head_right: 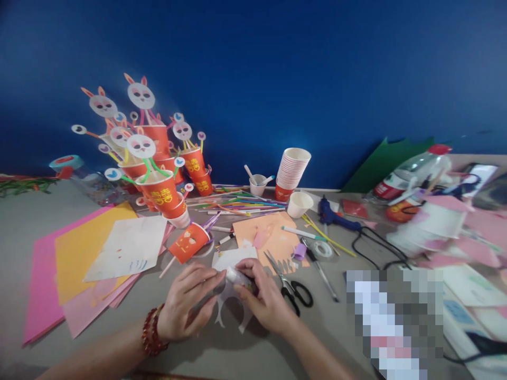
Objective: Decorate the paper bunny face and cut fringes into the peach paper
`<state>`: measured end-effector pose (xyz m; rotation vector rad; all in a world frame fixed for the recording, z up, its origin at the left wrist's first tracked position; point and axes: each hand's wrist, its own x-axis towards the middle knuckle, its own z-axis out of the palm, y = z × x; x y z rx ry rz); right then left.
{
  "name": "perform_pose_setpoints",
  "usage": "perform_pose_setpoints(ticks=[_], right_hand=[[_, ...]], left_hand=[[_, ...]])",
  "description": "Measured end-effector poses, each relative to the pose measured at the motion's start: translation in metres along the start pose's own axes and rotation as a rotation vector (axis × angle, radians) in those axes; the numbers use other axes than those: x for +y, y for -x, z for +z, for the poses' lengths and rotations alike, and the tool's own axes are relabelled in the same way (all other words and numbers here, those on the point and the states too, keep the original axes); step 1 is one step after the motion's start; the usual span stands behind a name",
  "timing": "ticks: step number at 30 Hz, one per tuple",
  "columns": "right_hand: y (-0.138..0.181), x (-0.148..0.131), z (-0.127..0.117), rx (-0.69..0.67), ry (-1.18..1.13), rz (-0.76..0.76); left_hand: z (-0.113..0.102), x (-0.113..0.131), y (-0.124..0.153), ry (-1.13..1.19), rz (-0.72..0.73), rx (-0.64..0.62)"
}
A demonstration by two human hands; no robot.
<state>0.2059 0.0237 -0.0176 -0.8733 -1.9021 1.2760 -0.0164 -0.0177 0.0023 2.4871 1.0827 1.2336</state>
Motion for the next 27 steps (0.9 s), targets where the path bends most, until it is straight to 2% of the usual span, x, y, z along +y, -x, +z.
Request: perform_pose_setpoints(ticks=[11,23,27], right_hand=[[-0.0005,-0.0028,0.0008,0.009,-0.002,-0.014],[-0.0012,-0.0002,-0.0016,0.038,0.01,-0.001],[-0.0003,-0.0001,-0.0017,0.025,0.017,0.0]], left_hand=[[0.001,0.001,-0.0019,0.052,-0.064,0.003],[0.0005,-0.0003,-0.0004,0.066,-0.021,-0.016],[0.0022,-0.0014,-0.0005,0.067,-0.049,-0.01]])
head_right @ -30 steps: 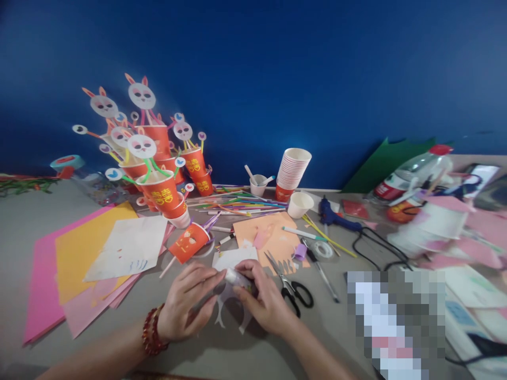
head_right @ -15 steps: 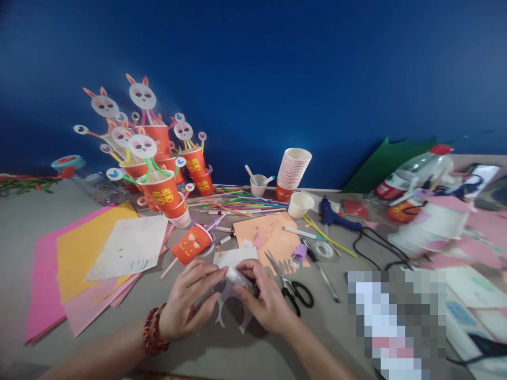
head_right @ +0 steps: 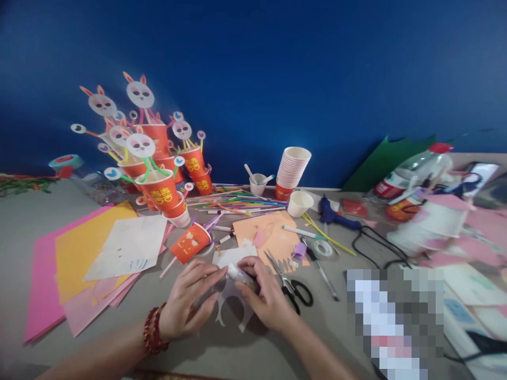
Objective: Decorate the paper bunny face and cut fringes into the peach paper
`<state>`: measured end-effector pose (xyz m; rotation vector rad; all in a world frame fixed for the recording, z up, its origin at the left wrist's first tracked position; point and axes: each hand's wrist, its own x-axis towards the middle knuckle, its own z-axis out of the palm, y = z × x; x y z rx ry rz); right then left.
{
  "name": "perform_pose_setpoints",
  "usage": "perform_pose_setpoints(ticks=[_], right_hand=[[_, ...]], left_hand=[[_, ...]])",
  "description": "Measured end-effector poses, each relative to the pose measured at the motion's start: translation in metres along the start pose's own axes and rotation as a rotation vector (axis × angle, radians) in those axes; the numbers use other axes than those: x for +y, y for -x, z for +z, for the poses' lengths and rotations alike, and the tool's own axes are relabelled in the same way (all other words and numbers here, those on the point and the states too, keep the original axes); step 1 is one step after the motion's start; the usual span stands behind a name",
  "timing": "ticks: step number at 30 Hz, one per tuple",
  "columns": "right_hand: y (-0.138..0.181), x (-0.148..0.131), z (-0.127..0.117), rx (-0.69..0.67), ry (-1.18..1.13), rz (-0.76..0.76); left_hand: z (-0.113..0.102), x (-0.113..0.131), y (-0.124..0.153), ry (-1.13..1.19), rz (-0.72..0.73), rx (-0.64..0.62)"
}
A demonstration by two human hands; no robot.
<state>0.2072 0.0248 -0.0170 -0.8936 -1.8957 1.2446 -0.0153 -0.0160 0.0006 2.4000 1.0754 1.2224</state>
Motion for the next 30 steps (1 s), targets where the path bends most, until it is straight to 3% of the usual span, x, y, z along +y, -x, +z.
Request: perform_pose_setpoints(ticks=[30], right_hand=[[-0.0018,-0.0041,0.003,0.008,-0.036,0.038]], left_hand=[[0.0,0.0001,0.0008,0.082,-0.012,0.018]])
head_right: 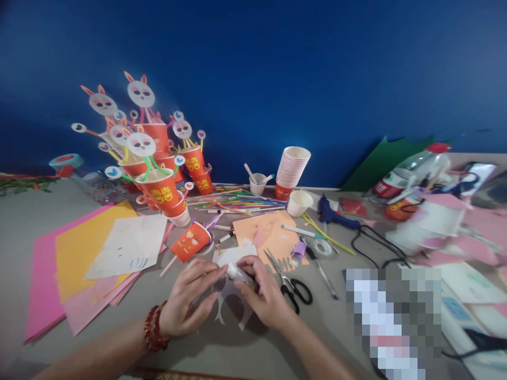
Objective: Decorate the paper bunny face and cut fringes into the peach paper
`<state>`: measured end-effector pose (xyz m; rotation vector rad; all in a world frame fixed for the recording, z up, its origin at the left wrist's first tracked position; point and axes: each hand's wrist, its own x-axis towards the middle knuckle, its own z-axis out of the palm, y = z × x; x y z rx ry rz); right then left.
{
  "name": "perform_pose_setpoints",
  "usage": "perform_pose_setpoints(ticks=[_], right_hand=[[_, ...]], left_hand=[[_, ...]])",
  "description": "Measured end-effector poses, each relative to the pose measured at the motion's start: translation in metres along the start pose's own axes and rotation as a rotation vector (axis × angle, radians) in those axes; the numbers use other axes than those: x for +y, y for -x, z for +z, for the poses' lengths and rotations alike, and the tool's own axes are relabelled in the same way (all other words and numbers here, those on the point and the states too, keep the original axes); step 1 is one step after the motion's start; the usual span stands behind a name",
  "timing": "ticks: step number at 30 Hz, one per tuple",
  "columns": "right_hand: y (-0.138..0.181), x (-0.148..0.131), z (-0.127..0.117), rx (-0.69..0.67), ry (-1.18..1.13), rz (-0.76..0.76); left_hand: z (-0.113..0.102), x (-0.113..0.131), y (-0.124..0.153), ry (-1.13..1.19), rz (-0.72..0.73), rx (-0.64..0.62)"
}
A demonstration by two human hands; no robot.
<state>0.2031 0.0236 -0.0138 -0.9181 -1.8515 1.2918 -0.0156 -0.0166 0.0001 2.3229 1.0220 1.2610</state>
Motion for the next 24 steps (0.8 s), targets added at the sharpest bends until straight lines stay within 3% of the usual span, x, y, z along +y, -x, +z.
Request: perform_pose_setpoints(ticks=[12,17,24], right_hand=[[0.0,-0.003,0.0,0.007,-0.099,0.073],[-0.002,-0.005,0.003,-0.003,-0.194,0.084],[-0.004,-0.006,0.008,-0.024,-0.297,0.142]], left_hand=[[0.001,-0.001,-0.004,0.01,-0.042,0.021],[0.003,-0.006,-0.002,0.006,-0.097,0.099],[0.004,-0.009,-0.005,-0.089,-0.033,0.112]])
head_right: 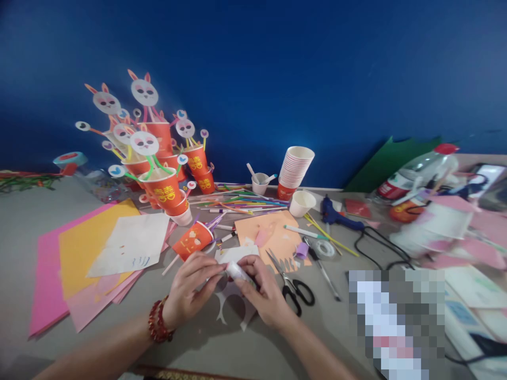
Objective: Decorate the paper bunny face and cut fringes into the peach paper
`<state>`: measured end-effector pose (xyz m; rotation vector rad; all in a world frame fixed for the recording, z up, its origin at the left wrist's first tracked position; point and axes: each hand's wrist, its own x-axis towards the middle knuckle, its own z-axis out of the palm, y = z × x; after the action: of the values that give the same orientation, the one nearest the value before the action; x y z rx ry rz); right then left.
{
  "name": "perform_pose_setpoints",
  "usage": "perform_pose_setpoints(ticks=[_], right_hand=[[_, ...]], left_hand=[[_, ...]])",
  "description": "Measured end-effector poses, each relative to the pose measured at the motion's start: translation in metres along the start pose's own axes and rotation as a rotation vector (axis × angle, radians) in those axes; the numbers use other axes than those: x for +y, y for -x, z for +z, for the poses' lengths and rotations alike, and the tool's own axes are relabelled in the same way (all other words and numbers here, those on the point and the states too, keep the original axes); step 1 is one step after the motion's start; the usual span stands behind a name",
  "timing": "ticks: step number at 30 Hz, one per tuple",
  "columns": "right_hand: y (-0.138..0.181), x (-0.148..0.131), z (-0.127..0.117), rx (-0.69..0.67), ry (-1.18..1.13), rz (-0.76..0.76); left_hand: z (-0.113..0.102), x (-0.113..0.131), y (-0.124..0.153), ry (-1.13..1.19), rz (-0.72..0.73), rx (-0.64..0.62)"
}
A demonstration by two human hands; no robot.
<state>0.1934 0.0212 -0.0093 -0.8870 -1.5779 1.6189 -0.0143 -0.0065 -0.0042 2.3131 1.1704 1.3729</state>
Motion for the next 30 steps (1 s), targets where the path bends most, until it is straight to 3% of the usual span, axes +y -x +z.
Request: perform_pose_setpoints(ticks=[15,30], right_hand=[[-0.0008,0.0048,0.005,-0.035,-0.148,0.052],[-0.0032,-0.0003,0.0039,-0.029,-0.205,0.074]], left_hand=[[-0.0004,-0.0008,-0.0027,-0.118,0.021,0.052],[-0.0014,0.003,-0.0067,-0.09,0.029,0.084]])
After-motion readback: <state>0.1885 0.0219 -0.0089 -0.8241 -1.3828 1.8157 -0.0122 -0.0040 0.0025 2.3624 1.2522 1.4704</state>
